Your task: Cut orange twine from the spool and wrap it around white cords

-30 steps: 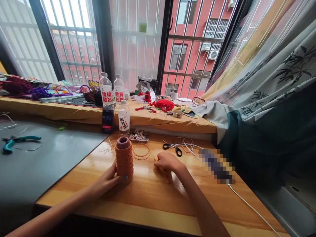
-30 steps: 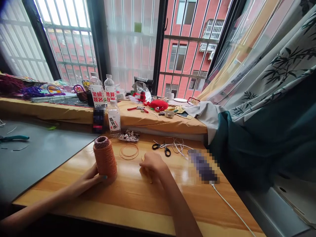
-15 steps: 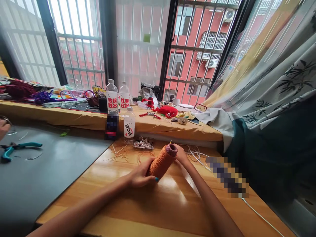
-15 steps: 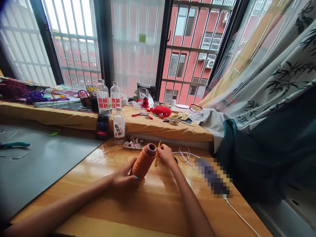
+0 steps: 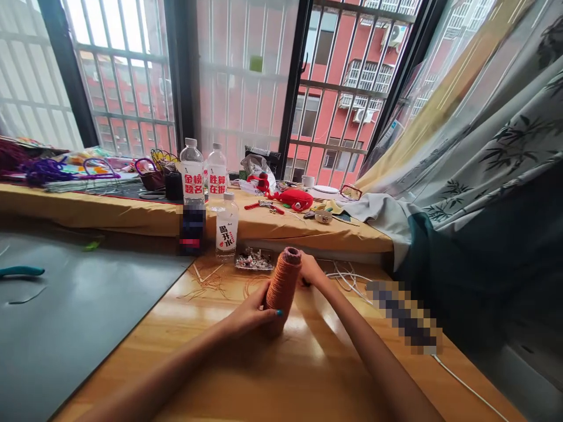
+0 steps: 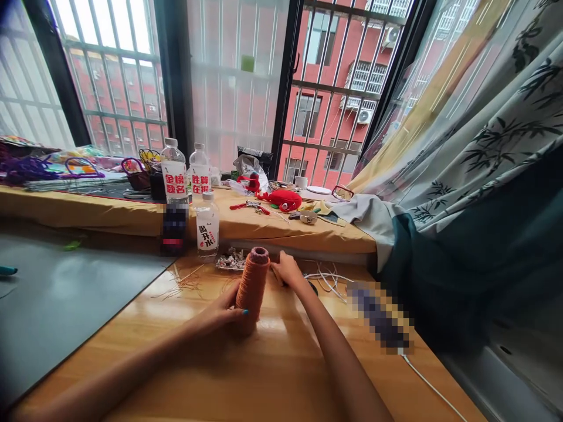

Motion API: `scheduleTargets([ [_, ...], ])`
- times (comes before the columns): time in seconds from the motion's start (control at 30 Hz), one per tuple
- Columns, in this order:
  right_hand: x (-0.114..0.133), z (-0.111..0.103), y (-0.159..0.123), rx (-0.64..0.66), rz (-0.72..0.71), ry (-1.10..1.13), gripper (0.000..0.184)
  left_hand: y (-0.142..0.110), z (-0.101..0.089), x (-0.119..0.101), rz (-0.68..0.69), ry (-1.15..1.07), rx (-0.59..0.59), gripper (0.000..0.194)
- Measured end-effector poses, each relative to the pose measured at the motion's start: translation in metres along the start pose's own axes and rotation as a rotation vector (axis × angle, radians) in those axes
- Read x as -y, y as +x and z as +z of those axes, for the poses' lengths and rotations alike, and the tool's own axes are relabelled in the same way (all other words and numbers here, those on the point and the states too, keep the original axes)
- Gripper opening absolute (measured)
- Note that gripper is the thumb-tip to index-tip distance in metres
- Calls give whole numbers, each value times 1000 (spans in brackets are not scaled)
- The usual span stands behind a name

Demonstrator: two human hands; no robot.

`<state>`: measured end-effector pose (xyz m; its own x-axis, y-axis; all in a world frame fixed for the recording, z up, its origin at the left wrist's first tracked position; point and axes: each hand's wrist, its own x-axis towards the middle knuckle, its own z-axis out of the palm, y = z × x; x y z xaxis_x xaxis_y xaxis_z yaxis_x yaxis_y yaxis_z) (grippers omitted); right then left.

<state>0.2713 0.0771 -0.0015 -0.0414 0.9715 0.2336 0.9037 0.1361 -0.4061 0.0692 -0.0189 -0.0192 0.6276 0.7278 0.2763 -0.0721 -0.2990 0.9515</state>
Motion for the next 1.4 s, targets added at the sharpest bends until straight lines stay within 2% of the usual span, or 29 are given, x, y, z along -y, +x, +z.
scheduleTargets([
  [0.1,-13,-20,-4,-20,64,-70,17,2,0,1,12,-50,-26,57],
  [0.2,-27,-32,-22,-8,95,-136,20,2,1,-2,-8,-68,-5,57],
  [0.3,-37,-30,-50,108,0,-207,27,2,2,-6,-32,-71,-6,58],
  [0.43,-41,-24,-84,53,-112,-172,23,2,3,-8,-32,-64,-26,59],
  [0.6,-43,-37,-108,54,-80,-33,18,0,2,-7,-27,-61,4,57],
  [0.7,-46,-49,-115,65,-49,25,25,0,2,-7,-11,-62,1,55],
  [0.83,-48,-59,-116,137,19,-32,30,0,1,-8,-25,-86,24,57],
  [0.97,-51,-67,-115,294,149,-82,44,1,0,-6,-29,-95,34,56],
  [1.13,-51,-81,-125,455,231,8,47,0,0,-6,-26,-77,43,54],
  [1.3,-49,-98,-135,445,390,182,55,0,0,-7,-11,-39,42,56],
  [1.4,-58,-103,-135,375,394,325,54,1,0,-6,-6,-38,47,56],
])
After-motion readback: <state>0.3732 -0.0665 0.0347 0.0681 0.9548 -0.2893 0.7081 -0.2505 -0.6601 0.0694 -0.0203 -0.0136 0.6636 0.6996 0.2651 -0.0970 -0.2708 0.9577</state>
